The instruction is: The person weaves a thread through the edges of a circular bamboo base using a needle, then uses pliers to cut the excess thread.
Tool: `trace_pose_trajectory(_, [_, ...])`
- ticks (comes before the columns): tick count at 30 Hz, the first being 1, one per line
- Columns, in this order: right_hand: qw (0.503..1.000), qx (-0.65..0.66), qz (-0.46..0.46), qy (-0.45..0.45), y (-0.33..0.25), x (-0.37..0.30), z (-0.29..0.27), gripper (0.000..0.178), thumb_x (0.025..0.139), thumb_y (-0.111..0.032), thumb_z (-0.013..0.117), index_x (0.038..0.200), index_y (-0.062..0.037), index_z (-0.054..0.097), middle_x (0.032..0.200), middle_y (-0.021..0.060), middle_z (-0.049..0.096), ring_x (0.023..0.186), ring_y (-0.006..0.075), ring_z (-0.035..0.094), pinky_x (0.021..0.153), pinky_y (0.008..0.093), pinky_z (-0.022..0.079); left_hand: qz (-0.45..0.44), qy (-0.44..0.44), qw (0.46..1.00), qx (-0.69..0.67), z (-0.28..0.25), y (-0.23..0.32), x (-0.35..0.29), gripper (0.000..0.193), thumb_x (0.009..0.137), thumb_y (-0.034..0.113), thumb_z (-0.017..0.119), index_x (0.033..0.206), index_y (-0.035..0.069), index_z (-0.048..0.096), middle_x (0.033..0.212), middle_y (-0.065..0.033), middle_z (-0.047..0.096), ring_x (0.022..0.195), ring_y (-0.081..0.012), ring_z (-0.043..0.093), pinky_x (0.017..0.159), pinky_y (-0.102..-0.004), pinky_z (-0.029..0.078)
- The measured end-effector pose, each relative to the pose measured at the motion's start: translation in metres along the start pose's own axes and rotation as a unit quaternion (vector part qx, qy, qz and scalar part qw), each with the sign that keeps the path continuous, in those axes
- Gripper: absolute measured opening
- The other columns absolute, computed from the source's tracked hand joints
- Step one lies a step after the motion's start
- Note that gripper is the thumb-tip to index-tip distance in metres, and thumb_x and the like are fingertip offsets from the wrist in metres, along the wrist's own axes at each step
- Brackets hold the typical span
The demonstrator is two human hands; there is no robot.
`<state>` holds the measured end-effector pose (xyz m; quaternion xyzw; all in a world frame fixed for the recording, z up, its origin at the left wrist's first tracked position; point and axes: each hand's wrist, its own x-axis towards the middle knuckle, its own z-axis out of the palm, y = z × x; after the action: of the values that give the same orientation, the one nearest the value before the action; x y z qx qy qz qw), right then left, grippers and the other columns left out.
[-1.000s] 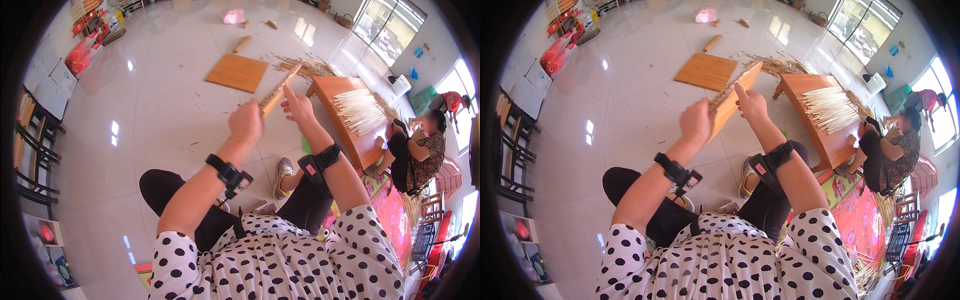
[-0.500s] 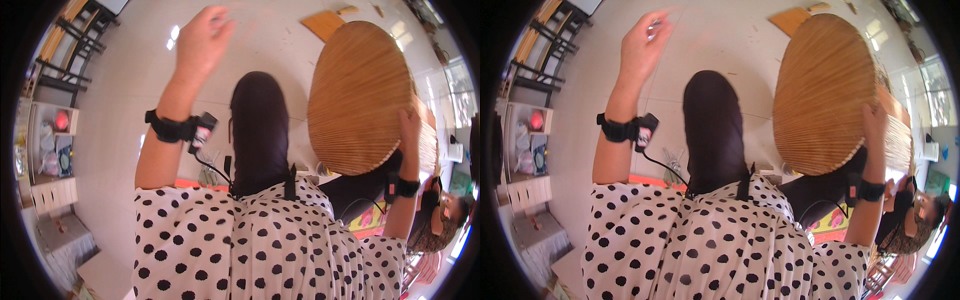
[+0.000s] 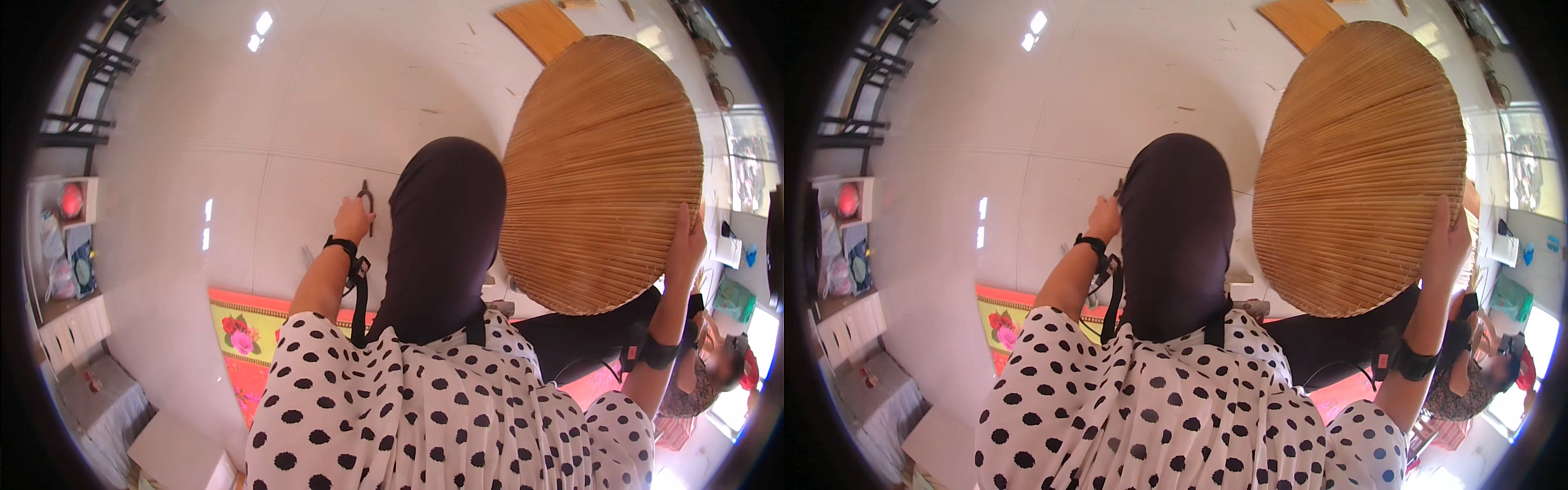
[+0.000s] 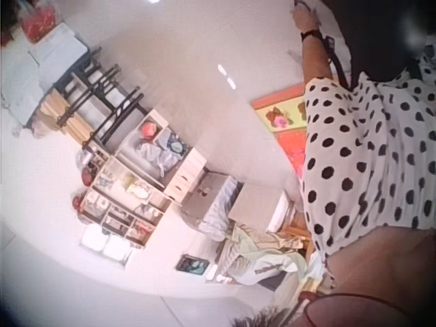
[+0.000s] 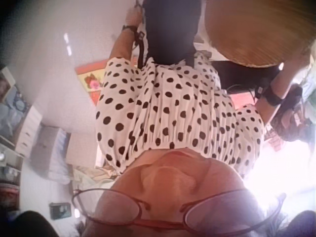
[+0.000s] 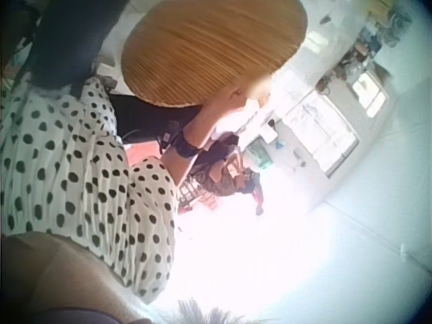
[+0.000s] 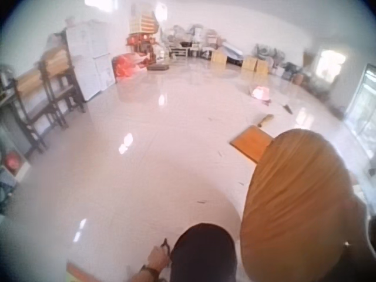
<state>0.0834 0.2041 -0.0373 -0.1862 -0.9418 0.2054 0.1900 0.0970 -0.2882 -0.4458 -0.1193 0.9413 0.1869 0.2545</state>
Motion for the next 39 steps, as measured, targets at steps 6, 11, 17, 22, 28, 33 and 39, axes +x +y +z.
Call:
trace_pose_trajectory(6, [0.999, -0.048, 0.002, 0.020, -0.017, -0.042, -0.004, 0.027, 0.092, -0.024, 0.068, 0.095, 0.0026, 0.064, 0.078, 0.0148, 0.062, 0.076, 0.0250, 0.059, 0.073, 0.0374, 0.049, 0.060, 0.024, 0.995, -0.078, 0.063, -0.011, 0.043, 0.042, 0.087, 0.031, 0.070, 0.119, 0.006, 0.059, 0.122, -0.0180, 0.060, 0.111, -0.0351, 0.060, 0.093, -0.0454, 0.050])
trace_pose_trajectory(11, [0.995, 0.094, 0.006, 0.042, -0.051, -0.043, 0.022, 0.031, 0.094, -0.029, 0.065, 0.095, 0.0015, 0.061, 0.063, 0.0160, 0.055, 0.056, 0.0309, 0.053, 0.060, 0.0406, 0.048, -0.017, 0.034, 0.973, -0.229, 0.052, -0.066, 0.054, 0.037, 0.090, 0.026, 0.063, 0.121, 0.006, 0.058, 0.123, -0.0140, 0.061, 0.113, -0.0299, 0.058, 0.093, -0.0424, 0.048])
trace_pose_trajectory(17, [0.997, 0.070, 0.018, 0.024, -0.050, -0.055, 0.008, 0.037, 0.098, -0.032, 0.058, 0.084, 0.0018, 0.053, 0.064, 0.0212, 0.052, 0.059, 0.0423, 0.053, 0.057, 0.0450, 0.043, 0.029, 0.006, 0.699, -0.714, -0.068, -0.058, 0.055, 0.033, 0.094, 0.021, 0.054, 0.123, 0.006, 0.057, 0.123, -0.0091, 0.062, 0.115, -0.0236, 0.056, 0.094, -0.0387, 0.046])
trace_pose_trajectory(22, [0.999, 0.024, -0.022, 0.030, -0.056, -0.073, 0.007, 0.031, 0.094, -0.025, 0.062, 0.081, 0.0009, 0.051, 0.068, 0.0232, 0.057, 0.065, 0.0452, 0.058, 0.058, 0.0483, 0.046, 0.203, 0.134, 0.666, -0.705, -0.262, 0.064, -0.041, 0.045, 0.100, 0.023, 0.049, 0.140, 0.002, 0.047, 0.139, -0.0105, 0.054, 0.125, -0.0219, 0.051, 0.099, -0.0428, 0.043])
trace_pose_trajectory(28, [0.999, 0.027, -0.014, 0.013, -0.059, -0.097, -0.002, 0.031, 0.091, -0.022, 0.066, 0.076, 0.0003, 0.050, 0.060, 0.0210, 0.054, 0.059, 0.0438, 0.057, 0.054, 0.0469, 0.046, 0.340, 0.080, 0.632, -0.692, -0.283, 0.220, -0.168, 0.041, 0.103, 0.025, 0.050, 0.133, -0.003, 0.053, 0.136, -0.0141, 0.055, 0.109, -0.0213, 0.060, 0.088, -0.0370, 0.049])
trace_pose_trajectory(33, [0.999, 0.047, -0.001, 0.009, -0.055, -0.104, -0.008, 0.034, 0.089, -0.019, 0.068, 0.071, 0.0004, 0.048, 0.056, 0.0205, 0.051, 0.056, 0.0427, 0.057, 0.052, 0.0455, 0.045, 0.275, -0.273, 0.661, -0.643, -0.184, 0.276, -0.218, 0.026, 0.100, 0.017, 0.054, 0.114, -0.001, 0.067, 0.115, -0.0076, 0.061, 0.098, -0.0153, 0.058, 0.083, -0.0295, 0.048])
trace_pose_trajectory(39, [0.998, 0.052, 0.004, 0.027, -0.042, -0.107, -0.016, 0.034, 0.088, -0.017, 0.068, 0.068, 0.0012, 0.048, 0.055, 0.0205, 0.050, 0.054, 0.0412, 0.055, 0.051, 0.0438, 0.043, 0.416, -0.206, 0.737, -0.492, -0.146, 0.302, -0.235, 0.022, 0.095, 0.008, 0.060, 0.113, -0.002, 0.068, 0.119, -0.0107, 0.052, 0.112, -0.0192, 0.055, 0.095, -0.0319, 0.046])
